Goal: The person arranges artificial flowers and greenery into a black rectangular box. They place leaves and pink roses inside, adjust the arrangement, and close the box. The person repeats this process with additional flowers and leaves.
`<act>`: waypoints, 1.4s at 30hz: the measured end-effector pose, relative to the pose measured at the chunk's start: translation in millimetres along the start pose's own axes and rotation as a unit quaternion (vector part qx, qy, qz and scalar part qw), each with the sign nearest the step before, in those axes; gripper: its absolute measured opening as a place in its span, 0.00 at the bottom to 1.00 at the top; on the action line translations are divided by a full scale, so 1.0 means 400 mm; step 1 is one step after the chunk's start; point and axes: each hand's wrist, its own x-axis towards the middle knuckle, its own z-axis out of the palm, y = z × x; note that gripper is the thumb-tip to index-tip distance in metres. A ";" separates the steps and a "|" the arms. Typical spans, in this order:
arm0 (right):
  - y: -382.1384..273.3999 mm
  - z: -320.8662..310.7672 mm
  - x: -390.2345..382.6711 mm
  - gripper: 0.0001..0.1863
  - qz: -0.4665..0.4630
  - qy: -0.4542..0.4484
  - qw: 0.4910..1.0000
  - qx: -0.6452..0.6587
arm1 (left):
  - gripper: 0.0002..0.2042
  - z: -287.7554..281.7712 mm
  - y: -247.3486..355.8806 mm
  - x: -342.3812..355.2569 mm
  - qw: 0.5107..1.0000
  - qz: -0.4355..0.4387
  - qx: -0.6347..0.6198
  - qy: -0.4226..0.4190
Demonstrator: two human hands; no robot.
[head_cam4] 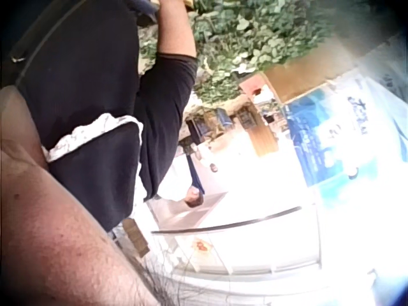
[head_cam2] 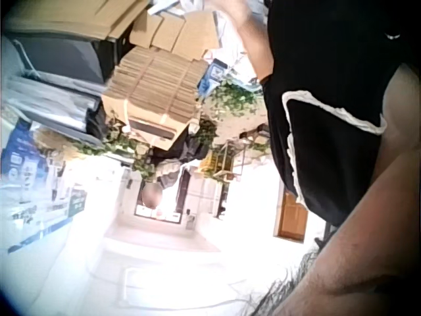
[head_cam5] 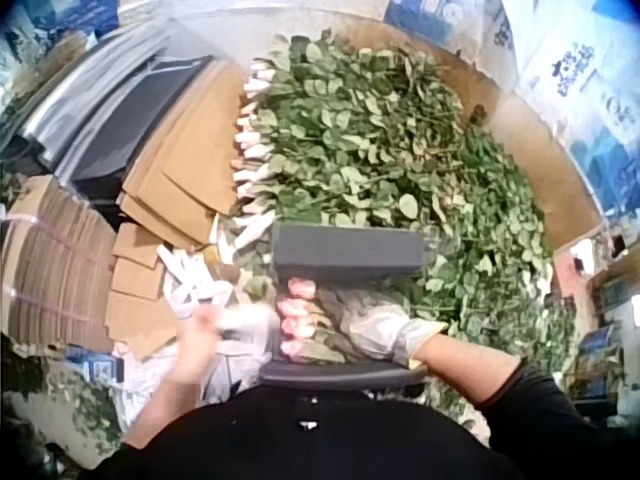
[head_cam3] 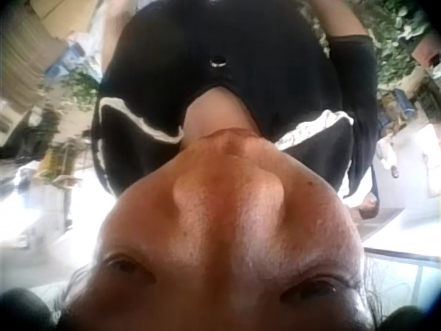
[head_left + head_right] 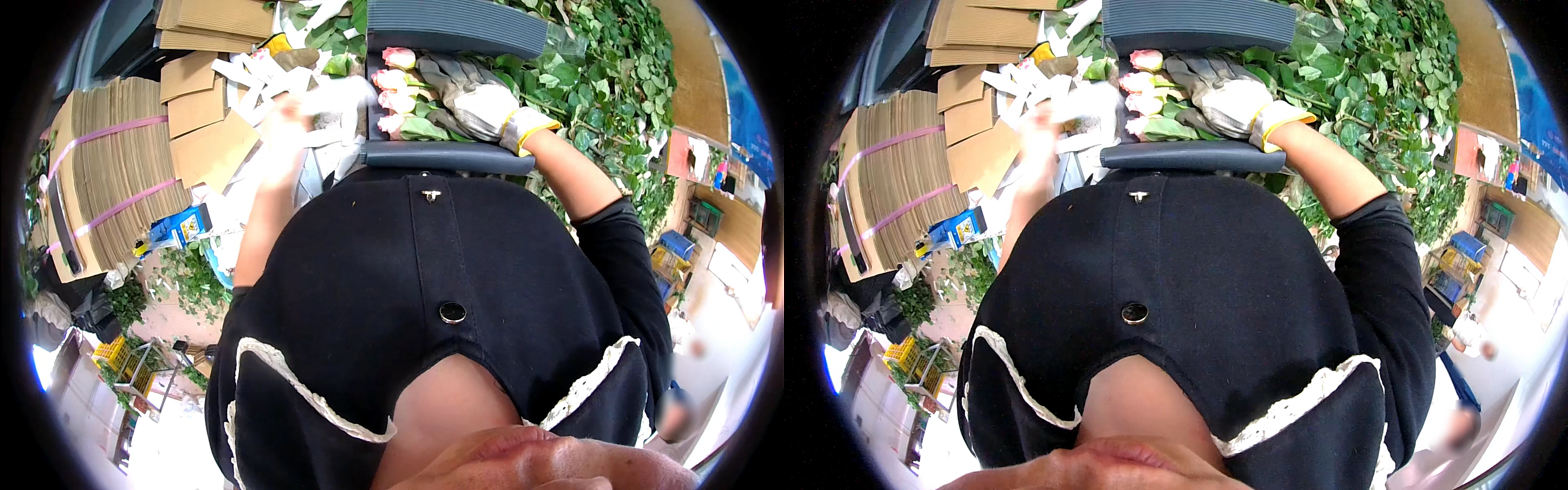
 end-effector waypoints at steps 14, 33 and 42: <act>0.033 -0.065 -0.008 0.23 -0.073 0.172 0.965 0.186 | 0.31 0.087 0.194 -0.010 0.900 0.318 0.185 -0.232; 0.012 0.016 0.065 0.11 -0.035 0.092 0.985 0.140 | 0.08 0.055 0.112 -0.005 0.964 0.237 0.055 -0.107; 0.064 -0.020 0.004 0.17 0.003 0.023 0.915 0.404 | 0.09 0.067 0.145 -0.006 0.957 0.229 0.086 -0.154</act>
